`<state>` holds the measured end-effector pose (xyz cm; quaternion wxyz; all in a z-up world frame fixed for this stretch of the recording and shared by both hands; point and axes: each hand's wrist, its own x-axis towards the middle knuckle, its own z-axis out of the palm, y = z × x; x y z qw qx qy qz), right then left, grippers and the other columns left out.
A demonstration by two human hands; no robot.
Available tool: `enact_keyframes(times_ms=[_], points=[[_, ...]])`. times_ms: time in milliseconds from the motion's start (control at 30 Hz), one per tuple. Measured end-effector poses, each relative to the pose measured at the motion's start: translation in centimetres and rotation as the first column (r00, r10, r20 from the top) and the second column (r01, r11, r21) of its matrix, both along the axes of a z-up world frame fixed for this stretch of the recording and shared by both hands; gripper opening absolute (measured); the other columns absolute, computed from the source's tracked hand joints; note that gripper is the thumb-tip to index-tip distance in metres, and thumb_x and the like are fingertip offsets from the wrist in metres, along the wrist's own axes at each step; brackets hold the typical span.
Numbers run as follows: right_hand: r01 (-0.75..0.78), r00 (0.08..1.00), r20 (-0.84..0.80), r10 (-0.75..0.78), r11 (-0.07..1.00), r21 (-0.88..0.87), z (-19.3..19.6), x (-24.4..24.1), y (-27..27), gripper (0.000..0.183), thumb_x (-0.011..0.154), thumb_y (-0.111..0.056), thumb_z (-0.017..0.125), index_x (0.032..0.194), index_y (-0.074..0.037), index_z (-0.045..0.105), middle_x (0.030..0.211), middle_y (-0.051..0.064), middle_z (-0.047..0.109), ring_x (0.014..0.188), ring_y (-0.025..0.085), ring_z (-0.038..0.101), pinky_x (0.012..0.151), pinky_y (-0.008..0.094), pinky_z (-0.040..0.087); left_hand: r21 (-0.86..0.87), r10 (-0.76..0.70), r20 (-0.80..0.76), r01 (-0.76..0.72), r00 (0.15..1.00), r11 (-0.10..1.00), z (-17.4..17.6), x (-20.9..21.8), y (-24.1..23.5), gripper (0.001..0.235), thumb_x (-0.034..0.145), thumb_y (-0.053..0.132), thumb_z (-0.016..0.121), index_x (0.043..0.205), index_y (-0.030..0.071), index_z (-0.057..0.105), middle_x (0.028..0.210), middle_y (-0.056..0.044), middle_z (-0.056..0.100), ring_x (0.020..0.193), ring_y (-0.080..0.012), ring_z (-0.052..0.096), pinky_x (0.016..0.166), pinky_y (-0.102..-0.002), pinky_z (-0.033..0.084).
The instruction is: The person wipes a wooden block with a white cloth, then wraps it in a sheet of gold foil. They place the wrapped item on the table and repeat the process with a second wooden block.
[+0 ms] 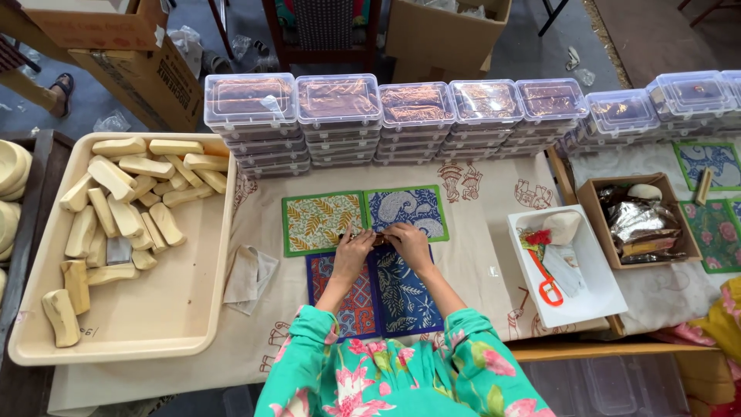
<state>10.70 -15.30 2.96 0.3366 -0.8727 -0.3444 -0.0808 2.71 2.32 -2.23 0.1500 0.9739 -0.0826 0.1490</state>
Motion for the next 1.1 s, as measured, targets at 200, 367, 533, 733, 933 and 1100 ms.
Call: enact_keyframes(times_ms=[200,367,533,733,933,1100], points=[[-0.048,0.974,0.222,0.048,0.999,-0.005,1.3,-1.9,-0.9,0.021,0.088,-0.026,0.076,0.094,-0.006,0.075,0.105,0.006,0.071,0.097,0.027,0.067,0.082,0.039,0.057,-0.013,0.021,0.026,-0.02,0.999,1.0,0.0,0.3,0.1,0.035,0.09,0.011,0.065,0.124,0.009,0.072,0.131,-0.009,0.071,0.123,-0.0207,0.066,0.125,-0.047,0.028],[0.385,0.92,-0.153,-0.36,0.905,0.182,-1.1,-1.7,-2.4,0.023,0.096,-0.028,0.074,0.108,-0.008,0.072,0.109,0.007,0.07,0.095,0.023,0.068,0.083,0.034,0.055,-0.118,0.001,0.027,0.003,1.0,0.993,0.0,0.4,0.3,0.031,0.091,0.011,0.066,0.12,0.007,0.074,0.129,-0.011,0.071,0.122,-0.022,0.067,0.125,-0.048,0.027],[0.579,0.645,-0.716,-0.266,0.782,0.231,-7.5,2.3,-2.2,0.047,0.092,-0.027,0.078,0.132,-0.008,0.061,0.109,0.01,0.071,0.093,0.02,0.066,0.08,0.031,0.053,-0.128,-0.016,0.008,0.017,1.0,0.992,0.5,0.6,0.6,0.031,0.089,0.01,0.067,0.119,0.006,0.074,0.128,-0.012,0.071,0.12,-0.0225,0.067,0.125,-0.048,0.026],[0.655,0.668,-0.7,-0.252,0.646,0.393,-12.7,3.9,-3.5,0.06,0.078,-0.013,0.08,0.134,-0.001,0.062,0.119,0.01,0.068,0.105,0.018,0.065,0.089,0.033,0.054,-0.14,0.008,0.007,-0.007,1.0,0.99,-0.2,0.8,0.4,0.031,0.089,0.014,0.07,0.118,0.007,0.074,0.127,-0.011,0.072,0.12,-0.021,0.068,0.126,-0.047,0.026],[0.588,0.801,-0.279,-0.529,0.783,0.202,-3.1,0.7,-1.3,0.06,0.087,-0.026,0.088,0.132,0.002,0.059,0.128,0.027,0.052,0.118,0.039,0.053,0.1,0.048,0.044,-0.078,-0.001,0.001,0.001,1.0,0.997,-0.3,0.9,0.5,0.03,0.089,0.014,0.07,0.118,0.008,0.075,0.127,-0.01,0.072,0.118,-0.0203,0.068,0.126,-0.048,0.025],[-0.08,0.976,0.185,0.117,0.978,-0.193,2.4,-2.0,0.1,0.053,0.077,-0.023,0.076,0.125,-0.004,0.067,0.131,0.013,0.066,0.123,0.034,0.06,0.105,0.049,0.041,-0.065,0.013,-0.011,-0.013,1.0,0.998,0.0,0.7,0.5,0.031,0.089,0.016,0.07,0.119,0.01,0.074,0.126,-0.007,0.072,0.119,-0.0199,0.069,0.125,-0.049,0.026]])
